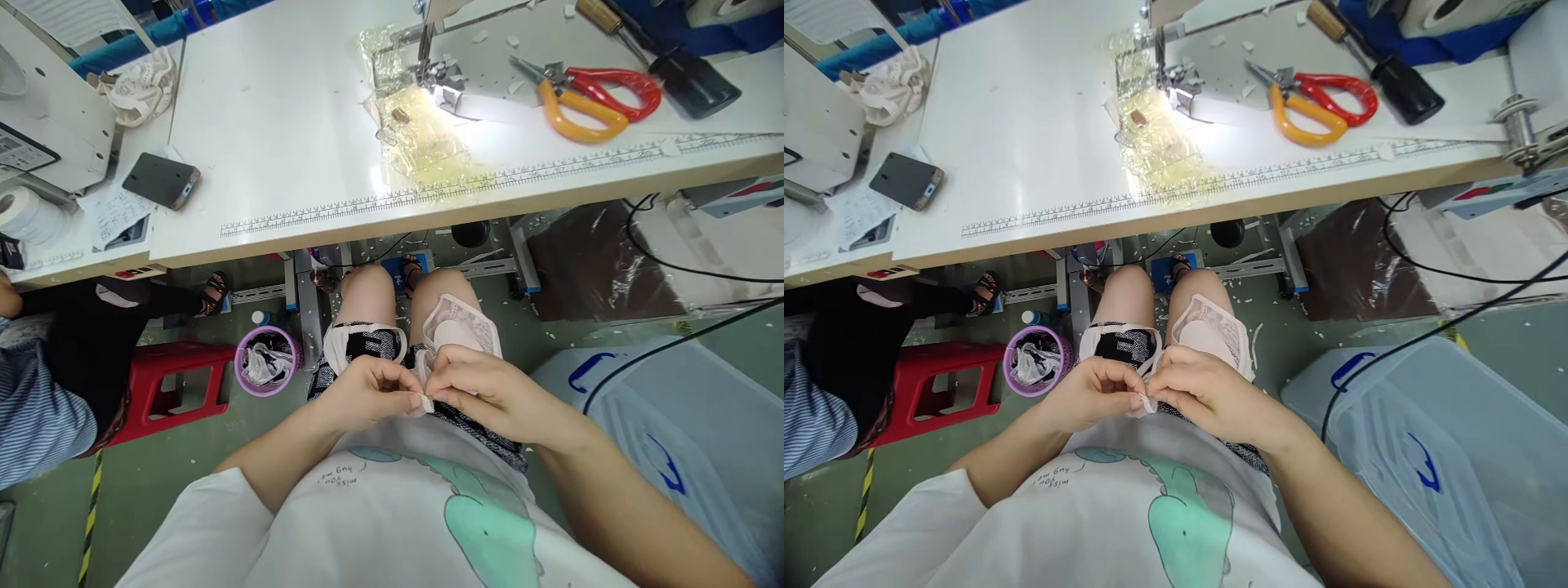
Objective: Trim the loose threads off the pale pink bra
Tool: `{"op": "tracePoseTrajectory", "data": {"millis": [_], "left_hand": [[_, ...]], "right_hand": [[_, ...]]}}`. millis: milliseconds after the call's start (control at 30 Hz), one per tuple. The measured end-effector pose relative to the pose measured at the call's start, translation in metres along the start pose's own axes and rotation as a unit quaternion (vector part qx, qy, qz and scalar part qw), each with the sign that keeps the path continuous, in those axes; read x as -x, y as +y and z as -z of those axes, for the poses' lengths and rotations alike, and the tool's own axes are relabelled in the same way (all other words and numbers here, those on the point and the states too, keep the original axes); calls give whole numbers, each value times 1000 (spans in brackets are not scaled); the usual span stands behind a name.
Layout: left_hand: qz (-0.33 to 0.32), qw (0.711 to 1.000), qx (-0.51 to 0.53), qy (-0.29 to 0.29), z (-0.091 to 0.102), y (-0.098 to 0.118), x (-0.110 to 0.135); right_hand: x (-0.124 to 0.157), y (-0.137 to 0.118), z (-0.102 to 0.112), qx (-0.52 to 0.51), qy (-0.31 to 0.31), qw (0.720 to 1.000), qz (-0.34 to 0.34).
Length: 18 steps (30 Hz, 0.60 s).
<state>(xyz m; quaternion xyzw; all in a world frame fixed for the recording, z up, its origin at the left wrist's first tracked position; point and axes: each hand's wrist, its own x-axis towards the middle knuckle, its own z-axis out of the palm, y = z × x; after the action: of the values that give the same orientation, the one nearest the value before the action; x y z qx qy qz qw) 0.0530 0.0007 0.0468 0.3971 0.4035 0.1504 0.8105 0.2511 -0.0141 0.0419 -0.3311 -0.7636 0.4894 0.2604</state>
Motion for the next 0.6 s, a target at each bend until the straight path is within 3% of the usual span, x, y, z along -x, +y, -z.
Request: {"op": "tracePoseTrajectory", "data": {"millis": [333, 600], "left_hand": [[-2, 999, 11, 44, -3, 2, -1], [-74, 984, -108, 118, -7, 0, -4]], "right_hand": [[3, 11, -2, 25, 29, 998, -51], [-7, 5, -5, 97, 94, 991, 3]]}}
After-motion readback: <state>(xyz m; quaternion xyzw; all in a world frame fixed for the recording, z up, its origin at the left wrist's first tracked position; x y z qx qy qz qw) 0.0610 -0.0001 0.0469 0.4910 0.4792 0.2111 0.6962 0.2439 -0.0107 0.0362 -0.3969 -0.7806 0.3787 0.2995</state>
